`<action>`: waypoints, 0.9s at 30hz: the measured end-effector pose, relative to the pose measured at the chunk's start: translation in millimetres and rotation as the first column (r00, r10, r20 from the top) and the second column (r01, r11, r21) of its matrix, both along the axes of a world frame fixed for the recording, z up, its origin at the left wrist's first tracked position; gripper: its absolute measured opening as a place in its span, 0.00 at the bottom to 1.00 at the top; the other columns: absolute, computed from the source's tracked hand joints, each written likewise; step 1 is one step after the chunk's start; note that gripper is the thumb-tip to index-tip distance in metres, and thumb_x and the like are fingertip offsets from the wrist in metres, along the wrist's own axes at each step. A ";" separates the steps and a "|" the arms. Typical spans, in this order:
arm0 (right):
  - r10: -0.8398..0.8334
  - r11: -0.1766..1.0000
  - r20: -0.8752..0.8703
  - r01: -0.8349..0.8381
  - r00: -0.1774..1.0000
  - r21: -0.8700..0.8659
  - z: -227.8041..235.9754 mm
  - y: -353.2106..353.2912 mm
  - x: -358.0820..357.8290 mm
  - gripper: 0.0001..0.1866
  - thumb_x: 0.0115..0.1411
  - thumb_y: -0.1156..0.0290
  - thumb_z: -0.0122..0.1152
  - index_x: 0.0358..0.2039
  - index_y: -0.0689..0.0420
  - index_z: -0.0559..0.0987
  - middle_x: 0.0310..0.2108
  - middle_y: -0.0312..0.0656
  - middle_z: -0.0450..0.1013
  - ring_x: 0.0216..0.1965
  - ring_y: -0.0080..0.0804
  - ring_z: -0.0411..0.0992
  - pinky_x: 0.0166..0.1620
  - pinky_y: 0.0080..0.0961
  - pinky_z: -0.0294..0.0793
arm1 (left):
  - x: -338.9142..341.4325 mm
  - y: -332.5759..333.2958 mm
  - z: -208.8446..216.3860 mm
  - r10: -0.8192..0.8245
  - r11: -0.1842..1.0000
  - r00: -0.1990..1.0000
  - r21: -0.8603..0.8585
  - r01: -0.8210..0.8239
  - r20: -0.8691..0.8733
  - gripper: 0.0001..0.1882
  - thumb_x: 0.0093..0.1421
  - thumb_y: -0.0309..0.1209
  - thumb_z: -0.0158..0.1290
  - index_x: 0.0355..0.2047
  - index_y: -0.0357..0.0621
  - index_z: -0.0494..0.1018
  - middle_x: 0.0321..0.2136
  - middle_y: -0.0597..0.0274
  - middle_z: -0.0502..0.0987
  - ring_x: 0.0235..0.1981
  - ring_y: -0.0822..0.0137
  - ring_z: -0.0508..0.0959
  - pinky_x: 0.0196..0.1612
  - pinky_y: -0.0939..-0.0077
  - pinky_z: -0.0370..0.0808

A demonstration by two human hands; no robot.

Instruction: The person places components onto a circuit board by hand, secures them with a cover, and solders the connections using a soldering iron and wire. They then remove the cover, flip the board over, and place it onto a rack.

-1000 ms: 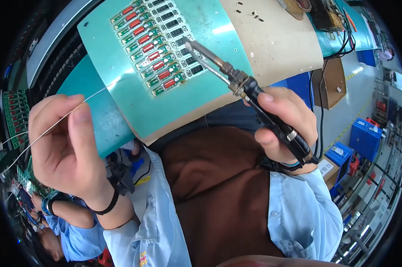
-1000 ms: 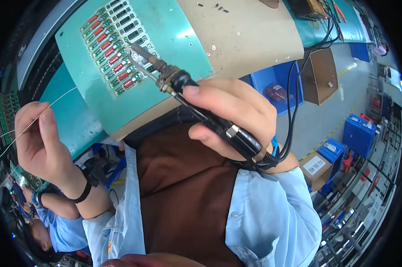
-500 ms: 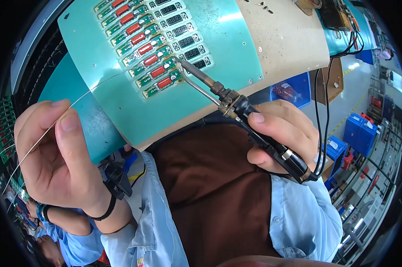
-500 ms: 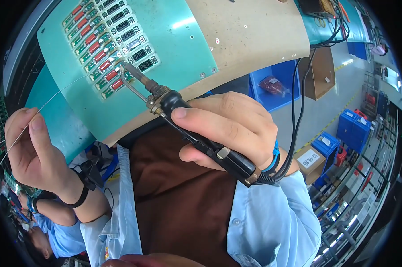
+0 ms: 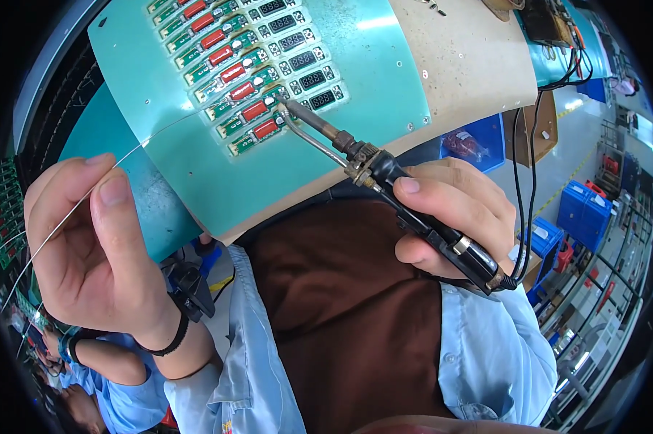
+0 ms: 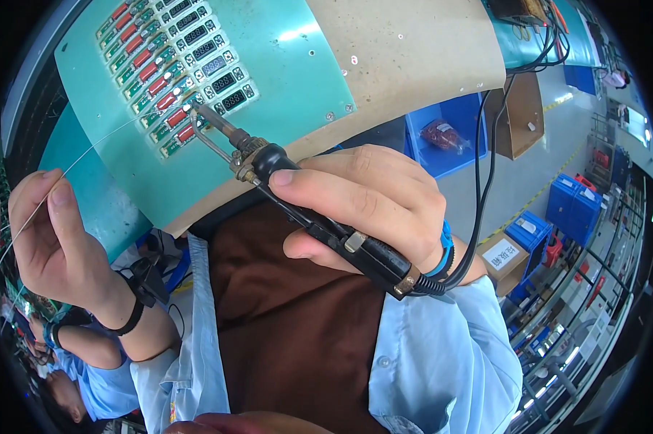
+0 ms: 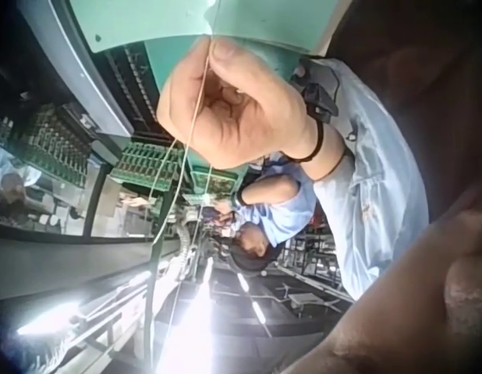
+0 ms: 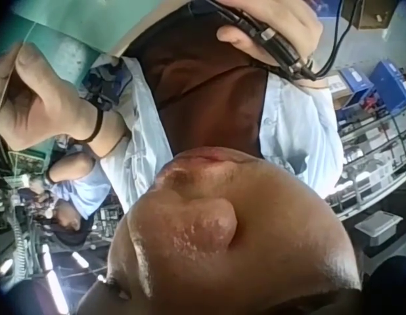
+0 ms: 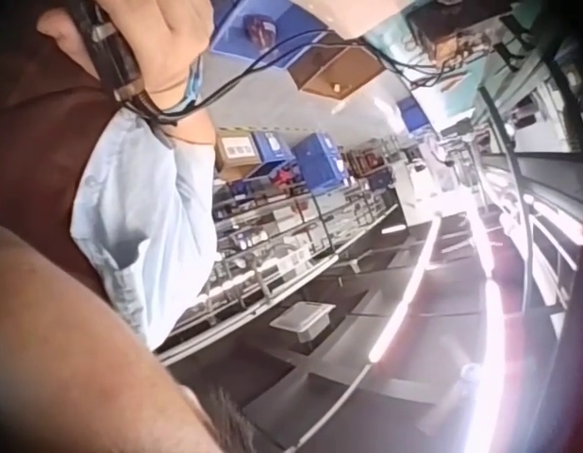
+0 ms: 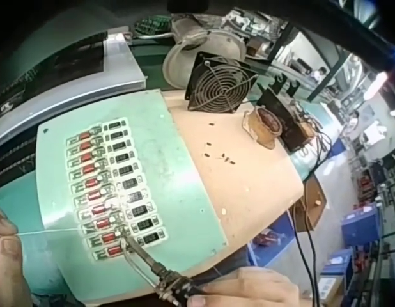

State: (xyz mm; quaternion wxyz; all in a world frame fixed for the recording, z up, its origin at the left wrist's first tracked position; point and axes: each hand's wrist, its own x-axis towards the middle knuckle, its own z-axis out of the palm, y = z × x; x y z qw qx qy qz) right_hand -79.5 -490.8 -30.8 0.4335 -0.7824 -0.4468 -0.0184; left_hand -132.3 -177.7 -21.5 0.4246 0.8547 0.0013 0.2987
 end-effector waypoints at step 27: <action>-0.033 0.998 0.053 0.030 0.998 0.057 -5.5 8.7 -5.8 0.30 0.60 0.53 0.74 0.46 0.72 0.81 0.31 0.54 0.81 0.29 0.42 0.81 0.31 0.28 0.79 | 3.9 -2.7 1.4 -0.015 0.999 1.000 0.050 0.016 -0.022 0.08 0.63 0.14 0.59 0.43 0.28 0.78 0.40 0.51 0.79 0.32 0.74 0.78 0.34 0.86 0.74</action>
